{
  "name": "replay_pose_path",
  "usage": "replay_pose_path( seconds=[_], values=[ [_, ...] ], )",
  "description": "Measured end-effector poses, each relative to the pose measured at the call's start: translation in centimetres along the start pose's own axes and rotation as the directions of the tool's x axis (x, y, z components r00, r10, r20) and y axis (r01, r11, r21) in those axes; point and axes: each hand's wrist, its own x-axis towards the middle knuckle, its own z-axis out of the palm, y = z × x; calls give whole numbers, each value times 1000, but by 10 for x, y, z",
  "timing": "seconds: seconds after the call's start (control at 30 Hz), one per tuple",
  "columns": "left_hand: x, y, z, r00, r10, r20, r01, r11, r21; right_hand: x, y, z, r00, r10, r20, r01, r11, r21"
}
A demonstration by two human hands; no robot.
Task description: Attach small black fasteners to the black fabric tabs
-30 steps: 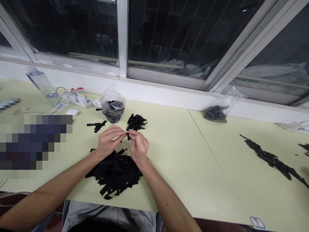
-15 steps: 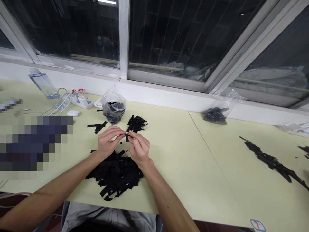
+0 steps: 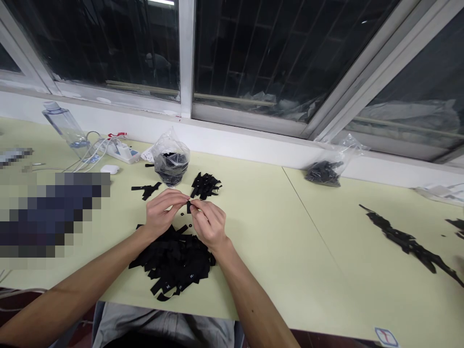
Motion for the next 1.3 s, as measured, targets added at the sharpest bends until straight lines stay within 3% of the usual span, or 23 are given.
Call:
replay_pose_path(
  seconds=[0.63,0.93,1.3],
  values=[
    [-3,-1,-2,993,119,25,-120,993,5,3,1,-4,1000,-31,3,31,999,33],
    [0,0,-2,993,107,41,-107,994,2,1,1,-4,1000,-21,20,20,999,26],
    [-1,-5,0,998,-4,67,5,1000,-6,3,-4,2,953,291,82,-301,937,178]
  ],
)
